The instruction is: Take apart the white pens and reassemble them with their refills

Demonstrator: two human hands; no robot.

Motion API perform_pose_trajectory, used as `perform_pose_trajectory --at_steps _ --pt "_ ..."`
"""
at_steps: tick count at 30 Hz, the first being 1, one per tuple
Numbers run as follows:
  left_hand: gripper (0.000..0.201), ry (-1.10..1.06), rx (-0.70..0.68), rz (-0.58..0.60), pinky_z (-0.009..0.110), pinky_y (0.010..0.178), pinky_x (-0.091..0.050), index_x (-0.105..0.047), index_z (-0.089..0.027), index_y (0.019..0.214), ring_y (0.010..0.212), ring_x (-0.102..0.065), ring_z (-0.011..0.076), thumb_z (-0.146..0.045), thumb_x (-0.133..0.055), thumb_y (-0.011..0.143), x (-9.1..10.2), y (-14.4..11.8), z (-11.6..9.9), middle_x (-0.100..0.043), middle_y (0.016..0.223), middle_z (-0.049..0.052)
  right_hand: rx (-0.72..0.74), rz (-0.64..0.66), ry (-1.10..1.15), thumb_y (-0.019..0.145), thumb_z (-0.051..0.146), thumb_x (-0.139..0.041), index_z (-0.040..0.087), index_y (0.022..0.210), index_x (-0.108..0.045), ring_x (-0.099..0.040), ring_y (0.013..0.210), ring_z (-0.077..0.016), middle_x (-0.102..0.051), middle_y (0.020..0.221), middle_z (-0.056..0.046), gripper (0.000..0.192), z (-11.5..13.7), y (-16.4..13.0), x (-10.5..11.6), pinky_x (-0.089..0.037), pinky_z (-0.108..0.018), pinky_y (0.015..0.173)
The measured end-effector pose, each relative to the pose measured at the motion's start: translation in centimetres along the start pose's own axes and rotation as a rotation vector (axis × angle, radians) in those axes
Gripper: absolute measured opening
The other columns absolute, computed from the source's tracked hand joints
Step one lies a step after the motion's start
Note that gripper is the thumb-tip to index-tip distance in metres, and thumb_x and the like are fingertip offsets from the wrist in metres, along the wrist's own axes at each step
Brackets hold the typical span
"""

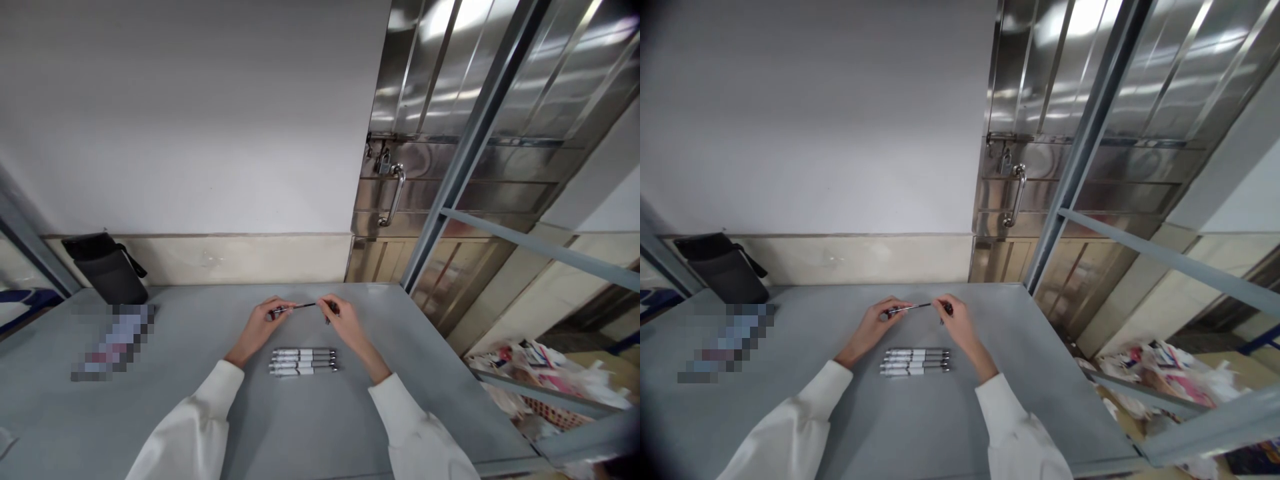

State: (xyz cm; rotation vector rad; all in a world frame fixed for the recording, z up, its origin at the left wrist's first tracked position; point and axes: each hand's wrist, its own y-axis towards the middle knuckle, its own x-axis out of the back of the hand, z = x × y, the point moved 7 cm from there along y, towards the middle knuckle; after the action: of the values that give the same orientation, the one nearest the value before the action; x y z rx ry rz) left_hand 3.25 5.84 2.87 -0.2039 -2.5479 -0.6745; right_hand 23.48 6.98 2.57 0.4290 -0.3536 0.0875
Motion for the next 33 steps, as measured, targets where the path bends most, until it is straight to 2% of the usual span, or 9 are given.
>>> perform_pose_trajectory --at_steps 6,11,14,17,20,26,33 --pt "0.031 -0.005 -0.004 -0.005 0.025 0.068 -0.044 -0.074 -0.023 0.106 0.083 -0.061 0.0174 -0.044 -0.056 0.092 0.0 0.0 -0.2 -0.068 0.095 0.005 -0.032 0.042 0.000 0.095 0.052 -0.043 0.019 0.082 -0.065 -0.052 0.056 -0.0146 -0.057 0.058 0.002 0.042 -0.6 0.0 -0.3 -0.039 -0.025 0.059" --pt "0.030 -0.001 0.004 -0.023 0.025 0.068 -0.043 -0.074 -0.024 0.105 0.082 -0.060 0.0171 -0.045 -0.056 0.092 0.2 -0.1 0.0 -0.068 0.094 0.004 -0.048 -0.022 0.028 0.097 0.049 -0.031 0.018 0.081 -0.068 -0.059 0.070 -0.0179 -0.063 0.069 -0.004 0.051 -1.8 0.4 0.3 -0.042 -0.029 0.070" --pt "0.031 0.010 0.020 -0.041 0.025 0.068 -0.043 -0.074 -0.024 0.106 0.080 -0.060 0.0168 -0.045 -0.056 0.092 0.4 0.0 0.2 -0.068 0.094 0.004 -0.022 -0.093 0.031 0.091 0.041 -0.037 0.019 0.083 -0.068 -0.058 0.075 -0.0190 -0.062 0.073 -0.004 0.039 -1.9 0.6 1.2 -0.042 -0.030 0.073" --pt "0.031 0.016 0.036 -0.046 0.025 0.067 -0.043 -0.073 -0.024 0.107 0.080 -0.060 0.0166 -0.044 -0.055 0.093 0.6 0.0 0.3 -0.068 0.097 0.004 -0.029 -0.180 0.073 0.085 0.039 -0.045 0.020 0.086 -0.065 -0.056 0.073 -0.0182 -0.063 0.077 -0.003 0.028 -1.8 0.7 2.2 -0.043 -0.029 0.070" --pt "0.030 0.011 0.031 -0.041 0.024 0.067 -0.042 -0.073 -0.024 0.108 0.082 -0.060 0.0168 -0.044 -0.055 0.093 0.6 0.0 0.2 -0.068 0.098 0.004 -0.042 -0.233 0.110 0.085 0.041 -0.049 0.020 0.089 -0.064 -0.056 0.073 -0.0181 -0.062 0.077 -0.002 0.026 -1.6 0.6 2.8 -0.042 -0.028 0.068" --pt "0.029 0.004 0.028 -0.032 0.024 0.068 -0.042 -0.073 -0.026 0.108 0.083 -0.060 0.0164 -0.044 -0.056 0.093 0.4 0.0 0.4 -0.068 0.096 0.003 -0.032 -0.210 0.122 0.088 0.043 -0.050 0.020 0.092 -0.064 -0.058 0.076 -0.0188 -0.062 0.079 -0.002 0.027 -1.6 0.7 2.6 -0.044 -0.028 0.072" --pt "0.030 -0.002 0.036 -0.034 0.024 0.068 -0.043 -0.074 -0.025 0.106 0.081 -0.060 0.0167 -0.045 -0.056 0.092 0.2 0.1 0.6 -0.068 0.095 0.004 -0.043 -0.170 0.130 0.089 0.046 -0.050 0.020 0.094 -0.064 -0.059 0.075 -0.0193 -0.061 0.076 -0.002 0.030 -1.9 0.7 2.2 -0.043 -0.028 0.068"
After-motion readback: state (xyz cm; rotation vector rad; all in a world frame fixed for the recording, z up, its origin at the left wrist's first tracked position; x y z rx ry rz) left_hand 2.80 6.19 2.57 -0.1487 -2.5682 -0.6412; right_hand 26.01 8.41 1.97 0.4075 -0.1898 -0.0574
